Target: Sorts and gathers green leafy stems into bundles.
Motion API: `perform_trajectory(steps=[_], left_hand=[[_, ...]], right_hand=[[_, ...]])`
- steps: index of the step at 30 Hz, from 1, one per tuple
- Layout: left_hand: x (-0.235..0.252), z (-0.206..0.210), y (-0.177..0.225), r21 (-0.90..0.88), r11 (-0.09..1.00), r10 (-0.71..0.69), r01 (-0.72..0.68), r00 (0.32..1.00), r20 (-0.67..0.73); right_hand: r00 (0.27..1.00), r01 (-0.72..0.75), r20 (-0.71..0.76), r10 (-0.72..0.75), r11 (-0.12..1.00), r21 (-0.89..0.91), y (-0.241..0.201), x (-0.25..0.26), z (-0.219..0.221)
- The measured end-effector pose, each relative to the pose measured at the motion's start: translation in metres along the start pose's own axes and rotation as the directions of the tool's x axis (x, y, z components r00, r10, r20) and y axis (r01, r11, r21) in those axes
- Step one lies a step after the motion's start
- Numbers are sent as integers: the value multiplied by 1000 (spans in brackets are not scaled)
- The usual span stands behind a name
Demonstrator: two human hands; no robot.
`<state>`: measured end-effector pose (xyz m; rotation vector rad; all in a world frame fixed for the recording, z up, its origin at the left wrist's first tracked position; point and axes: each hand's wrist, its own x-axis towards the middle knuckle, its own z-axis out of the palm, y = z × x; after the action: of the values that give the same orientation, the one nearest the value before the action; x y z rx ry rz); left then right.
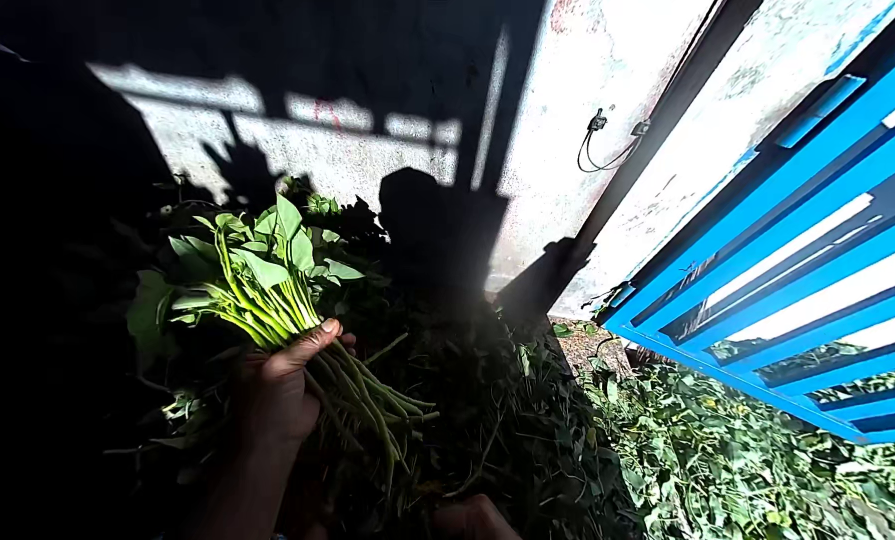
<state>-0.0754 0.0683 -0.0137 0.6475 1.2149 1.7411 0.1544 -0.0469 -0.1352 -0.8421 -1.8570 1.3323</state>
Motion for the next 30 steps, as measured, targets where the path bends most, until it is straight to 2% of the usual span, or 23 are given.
perform_trajectory(steps=[1, 2, 3, 4, 5, 6, 7, 9, 10, 12, 16, 17, 19, 20, 22, 24, 27, 30], left_hand=[[2, -2, 3, 1, 1000, 26, -26, 1000, -11], [2, -4, 4, 9, 999, 37, -37, 999, -18], [1, -5, 3, 18, 999, 37, -37, 999, -15], [-1, -6, 1, 32, 999, 26, -26, 1000, 5], [-2, -6, -3, 41, 999, 4, -5, 1000, 23], [-2, -7, -7, 51, 998, -28, 25, 999, 42], [-3, -6, -10, 66, 996, -60, 57, 997, 52], [-8, -3, -15, 95, 987, -139, 133, 988, 63], [-10, -1, -15, 115, 980, -171, 163, 983, 69], [-15, 1, -17, 166, 969, -202, 185, 975, 92], [-18, 2, -30, 234, 955, -214, 181, 969, 123], [-19, 2, -35, 246, 953, -212, 177, 969, 125], [-23, 3, -42, 270, 946, -220, 178, 966, 133], [-25, 4, -44, 287, 941, -225, 177, 963, 145], [-25, 8, -48, 311, 937, -220, 161, 961, 168], [-28, 10, -53, 325, 933, -214, 154, 964, 160], [-25, 13, -61, 336, 931, -199, 143, 970, 139], [-22, 12, -67, 349, 921, -221, 171, 969, 107]], right_hand=[[989, -148, 26, 148, 989, -11, 20, -2, -11], [937, -346, 10, 348, 934, -85, 45, -4, -23], [825, -563, -63, 562, 807, -176, 72, -5, -34], [658, -752, -173, 733, 628, -202, 100, -5, -41], [480, -878, -280, 832, 455, -151, 128, -5, -43], [335, -939, -356, 872, 339, -53, 154, -6, -42], [242, -952, -392, 888, 295, 81, 177, -9, -39], [161, -845, -428, 889, 349, 406, 209, -15, -28], [139, -778, -452, 881, 380, 501, 216, -13, -22], [149, -747, -530, 835, 447, 493, 211, -3, -15], [301, -654, -706, 641, 677, 336, 146, 15, 3], [327, -614, -697, 638, 704, 357, 139, 13, 6], [344, -593, -564, 751, 639, 490, 137, 5, 5], [363, -603, -529, 767, 626, 494, 133, 3, 4], [452, -553, -605, 655, 738, 386, 107, 6, 3], [507, -420, -668, 545, 833, 361, 75, 10, 10], [570, -220, -696, 437, 897, 383, 56, 15, 18], [639, -125, -709, 297, 950, 285, 47, 15, 23]])
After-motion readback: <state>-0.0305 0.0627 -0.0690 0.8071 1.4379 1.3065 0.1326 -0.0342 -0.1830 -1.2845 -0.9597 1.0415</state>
